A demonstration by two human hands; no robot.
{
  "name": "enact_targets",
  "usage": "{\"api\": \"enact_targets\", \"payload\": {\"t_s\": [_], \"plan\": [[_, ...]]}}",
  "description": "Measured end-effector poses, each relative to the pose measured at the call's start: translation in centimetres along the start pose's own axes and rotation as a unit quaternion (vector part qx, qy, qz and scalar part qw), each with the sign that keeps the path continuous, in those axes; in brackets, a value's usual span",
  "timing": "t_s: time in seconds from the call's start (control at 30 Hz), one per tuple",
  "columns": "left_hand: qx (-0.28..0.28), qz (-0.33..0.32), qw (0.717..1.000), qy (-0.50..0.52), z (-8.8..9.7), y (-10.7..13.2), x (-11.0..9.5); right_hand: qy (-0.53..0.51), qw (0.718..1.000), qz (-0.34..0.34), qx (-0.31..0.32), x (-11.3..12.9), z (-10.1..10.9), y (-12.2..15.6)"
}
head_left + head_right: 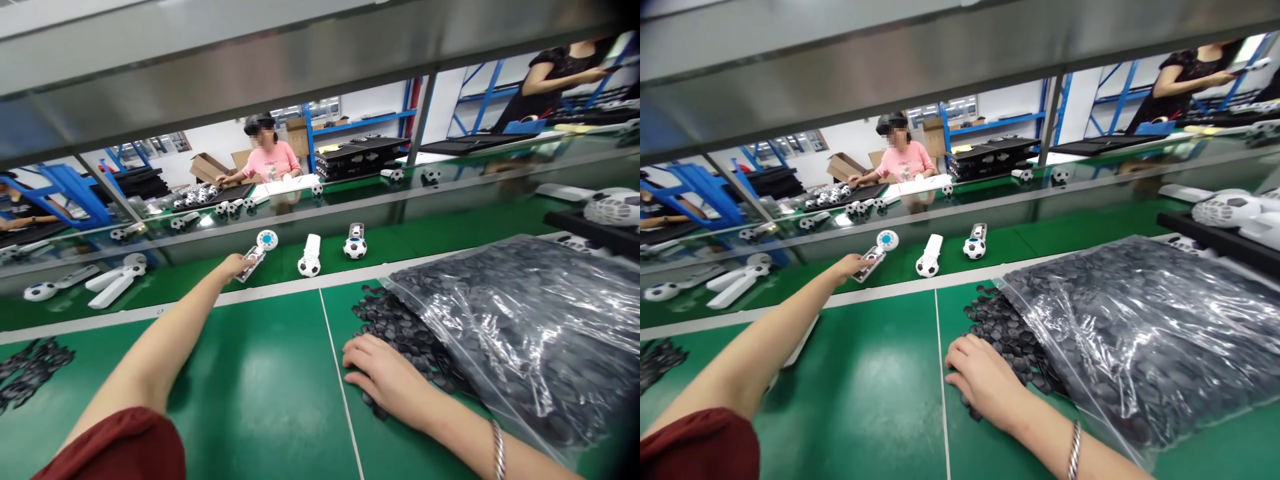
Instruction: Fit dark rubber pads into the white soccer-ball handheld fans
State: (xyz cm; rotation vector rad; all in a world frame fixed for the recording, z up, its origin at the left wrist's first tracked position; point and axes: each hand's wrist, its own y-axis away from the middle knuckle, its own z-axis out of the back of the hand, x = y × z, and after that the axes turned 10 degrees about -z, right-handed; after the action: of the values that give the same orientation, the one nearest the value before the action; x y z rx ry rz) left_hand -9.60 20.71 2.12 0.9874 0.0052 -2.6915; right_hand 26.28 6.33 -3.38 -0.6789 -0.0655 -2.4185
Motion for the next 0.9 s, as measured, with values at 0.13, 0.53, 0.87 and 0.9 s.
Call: {"api": "enact_targets", "payload": {"t_s": [0.13, 0.53, 0.87, 0.9], "plan": [[-0.007, -0.005, 0.997, 0.071, 5.0, 6.9, 3.1, 0.064, 0.997, -0.024, -0.025, -0.6, -0.1, 0.3], [-0.109, 0.135, 0.985, -0.014, 9.9, 27.1, 17.8, 0.208, 0.975, 0.015, -0.072, -1.3, -1.2, 0.4], [-0.058, -0.187, 0.96, -0.2, 5.3, 26.7, 12.0, 0.17, 0.984, 0.045, -0.016, -1.6, -0.6, 0.8], [-0.051, -0.196, 0.962, -0.185, 4.5, 26.5, 11.1, 0.171, 0.984, 0.044, -0.008, -1.8, -0.5, 0.8]]}}
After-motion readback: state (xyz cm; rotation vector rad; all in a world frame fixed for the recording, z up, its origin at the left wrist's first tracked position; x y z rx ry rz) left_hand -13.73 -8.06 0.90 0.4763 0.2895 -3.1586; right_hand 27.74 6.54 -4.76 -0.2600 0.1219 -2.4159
